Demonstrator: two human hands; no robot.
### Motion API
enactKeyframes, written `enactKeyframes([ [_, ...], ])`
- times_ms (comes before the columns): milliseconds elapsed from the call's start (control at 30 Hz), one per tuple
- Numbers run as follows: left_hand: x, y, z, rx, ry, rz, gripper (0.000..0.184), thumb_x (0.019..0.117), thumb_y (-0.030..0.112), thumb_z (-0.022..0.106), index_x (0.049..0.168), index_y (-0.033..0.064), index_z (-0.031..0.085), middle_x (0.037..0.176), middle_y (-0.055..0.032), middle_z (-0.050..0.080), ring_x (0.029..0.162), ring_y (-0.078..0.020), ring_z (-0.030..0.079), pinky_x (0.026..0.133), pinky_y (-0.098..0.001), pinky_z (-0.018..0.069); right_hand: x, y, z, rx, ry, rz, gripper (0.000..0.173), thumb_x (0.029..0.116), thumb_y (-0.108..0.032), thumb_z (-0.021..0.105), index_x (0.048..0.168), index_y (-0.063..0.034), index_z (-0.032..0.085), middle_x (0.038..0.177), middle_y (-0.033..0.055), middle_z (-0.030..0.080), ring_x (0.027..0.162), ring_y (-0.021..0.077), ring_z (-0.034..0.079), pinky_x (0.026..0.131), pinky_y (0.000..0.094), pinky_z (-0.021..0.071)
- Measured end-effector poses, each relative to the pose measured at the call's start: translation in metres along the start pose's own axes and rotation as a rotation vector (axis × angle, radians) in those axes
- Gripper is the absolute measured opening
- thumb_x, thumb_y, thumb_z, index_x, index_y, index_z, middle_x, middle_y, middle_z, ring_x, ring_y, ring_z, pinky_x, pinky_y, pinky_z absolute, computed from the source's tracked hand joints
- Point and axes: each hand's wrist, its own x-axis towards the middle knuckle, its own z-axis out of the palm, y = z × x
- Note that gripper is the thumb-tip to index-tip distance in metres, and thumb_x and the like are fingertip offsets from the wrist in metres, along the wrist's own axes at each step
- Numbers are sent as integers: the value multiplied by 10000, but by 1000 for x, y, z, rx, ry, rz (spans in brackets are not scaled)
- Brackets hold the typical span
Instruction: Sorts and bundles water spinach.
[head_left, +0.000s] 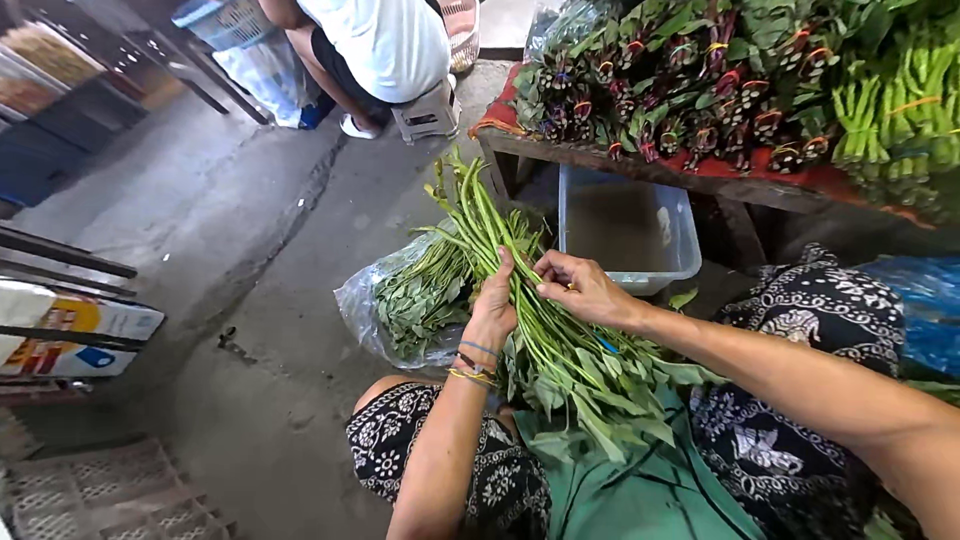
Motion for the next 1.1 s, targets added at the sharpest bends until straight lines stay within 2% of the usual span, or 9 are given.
enactKeyframes([
  [133, -1, 0, -3, 20, -51, 12, 304, 1022, 425, 581, 1005, 129, 652, 834, -24, 674, 728, -112, 672, 658, -287, 598, 1, -1, 3, -46, 35, -4, 141, 997, -112, 630, 1113, -35, 647, 882, 70, 665, 753, 134, 647, 722, 343, 554],
  [267, -7, 1, -1, 118, -69, 46, 149, 991, 268, 669, 1020, 122, 662, 836, -22, 687, 730, -111, 676, 668, -291, 597, 1, -1, 6, -51, 69, 6, 111, 975, -116, 664, 1061, -47, 660, 869, 65, 669, 740, 144, 647, 699, 354, 552],
  [400, -11, 4, 1, 176, -46, 62, 127, 967, 225, 703, 1031, 120, 669, 859, -29, 700, 739, -112, 682, 672, -289, 598, -1, -1, 8, -70, 89, -9, 110, 971, -129, 696, 1039, -43, 693, 909, 68, 706, 786, 138, 676, 738, 343, 564],
  [567, -17, 7, 3, 281, -40, 97, 136, 964, 184, 705, 1072, 109, 670, 893, -37, 729, 759, -115, 705, 671, -287, 606, 3, 6, 0, -186, 48, -200, 122, 946, -43, 672, 1021, 8, 754, 983, 139, 732, 870, 206, 709, 838, 377, 584],
  [667, -17, 9, 1, 287, -56, 91, 168, 935, 134, 728, 1086, 97, 667, 917, -54, 728, 776, -128, 708, 684, -299, 610, 5, 10, 0, -308, 63, -306, 147, 894, -55, 647, 962, -15, 771, 859, 110, 684, 776, 212, 669, 707, 387, 564],
  [767, -18, 5, 4, 280, -20, 70, 208, 916, 122, 746, 1099, 111, 648, 910, -42, 727, 779, -126, 710, 694, -309, 611, 4, 6, 1, -324, 47, -226, 115, 894, -67, 632, 918, -10, 728, 868, 117, 695, 785, 240, 677, 704, 450, 557],
  [933, -19, -1, 9, 241, 16, 49, 241, 928, 116, 731, 1140, 99, 616, 928, -56, 719, 808, -147, 712, 720, -335, 613, 6, 11, 3, -341, 77, -220, 110, 883, -65, 608, 851, -12, 699, 812, 106, 643, 744, 244, 636, 646, 453, 506],
  [1000, -19, -1, 10, 228, 27, 34, 249, 924, 130, 740, 1140, 98, 622, 938, -56, 721, 813, -146, 713, 723, -336, 614, 5, 8, 0, -180, 60, -95, 150, 926, -64, 574, 820, -36, 676, 775, 87, 622, 707, 211, 597, 623, 426, 475],
  [1100, -19, 1, 11, 220, 31, 8, 233, 920, 161, 748, 1118, 97, 644, 937, -54, 718, 811, -148, 707, 718, -333, 610, 9, 12, -2, 170, 22, 128, 220, 959, -138, 545, 774, -110, 660, 666, 5, 543, 541, 89, 427, 492, 276, 318],
])
